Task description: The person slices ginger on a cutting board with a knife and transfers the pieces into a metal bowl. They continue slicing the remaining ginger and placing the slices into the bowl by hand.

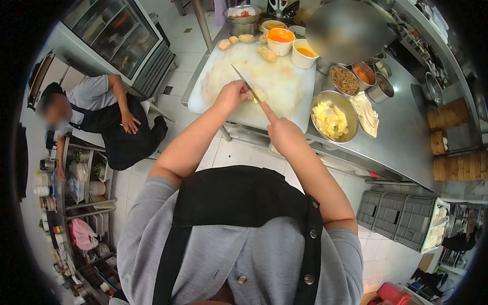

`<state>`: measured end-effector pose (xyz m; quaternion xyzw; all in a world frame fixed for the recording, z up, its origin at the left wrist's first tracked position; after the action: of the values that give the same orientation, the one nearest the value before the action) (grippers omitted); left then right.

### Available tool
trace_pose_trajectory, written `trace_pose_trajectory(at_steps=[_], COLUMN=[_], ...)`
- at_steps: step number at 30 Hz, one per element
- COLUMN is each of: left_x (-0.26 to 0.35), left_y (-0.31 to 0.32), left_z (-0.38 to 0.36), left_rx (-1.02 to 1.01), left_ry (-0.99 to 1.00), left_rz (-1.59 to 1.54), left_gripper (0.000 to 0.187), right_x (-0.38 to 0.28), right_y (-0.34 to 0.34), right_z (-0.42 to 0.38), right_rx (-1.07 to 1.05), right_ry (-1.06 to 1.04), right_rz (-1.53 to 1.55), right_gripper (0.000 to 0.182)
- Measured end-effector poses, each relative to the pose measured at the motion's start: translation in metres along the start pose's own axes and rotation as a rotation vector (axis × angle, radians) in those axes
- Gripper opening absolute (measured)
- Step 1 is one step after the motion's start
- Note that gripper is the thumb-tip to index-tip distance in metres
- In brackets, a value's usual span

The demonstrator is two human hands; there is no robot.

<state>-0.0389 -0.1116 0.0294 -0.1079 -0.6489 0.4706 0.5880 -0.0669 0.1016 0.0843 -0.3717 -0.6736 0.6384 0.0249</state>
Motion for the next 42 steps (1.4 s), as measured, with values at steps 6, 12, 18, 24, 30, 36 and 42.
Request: trace_pose_trajectory(at_steps=[6,12,18,24,30,36,42], left_x=[-0.007,-0.005,-0.003,-0.003,-0.002,-0.002,-0.004], left_y=[0.002,0.002,0.000,-0.001,-0.004,-0.005,-0.002], left_z=[-0.001,-0.004,-0.003,-0.003,-0.007,-0.007,-0.008], left_rx=[0.037,0.027,0.043,0.022,0.034,0.026,0.044], left_ry=[0.036,0.005,0.024,0.020,0.050,0.039,0.047], left_rz=[-0.030,-0.056,-0.032,-0.029,-0.033,-0.056,-0.062], left_gripper=[0.029,0.028,0.027,0.028,0.029,0.028,0.023], right_x=[0.005,0.004,0.002,0.004,0.000,0.000,-0.001], right_y=[0.022,0.009,0.010,0.017,0.004,0.006,0.015], right_z=[0.033,0.012,0.010,0.033,-0.001,0.000,0.033], right_rx=[0.059,0.025,0.028,0.025,0.011,0.028,0.002], right_ry=[-0.048,-0.024,-0.021,-0.021,-0.008,-0.029,0.001], right_rz=[-0.036,0.021,0.014,0.025,0.028,0.029,0.038], right_gripper=[0.070,0.070,0.070,0.070,0.068,0.069,0.069])
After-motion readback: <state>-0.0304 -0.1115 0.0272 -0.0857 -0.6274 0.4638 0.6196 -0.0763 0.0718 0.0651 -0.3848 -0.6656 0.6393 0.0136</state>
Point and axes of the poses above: each hand's wrist, its own z-axis towards the middle knuckle, its own y-axis out of the palm, x = y × z, the point moved 4 cm from there along z, towards the middle knuckle, and after that the axes turned 4 degrees about z, right-handed, at the moved point
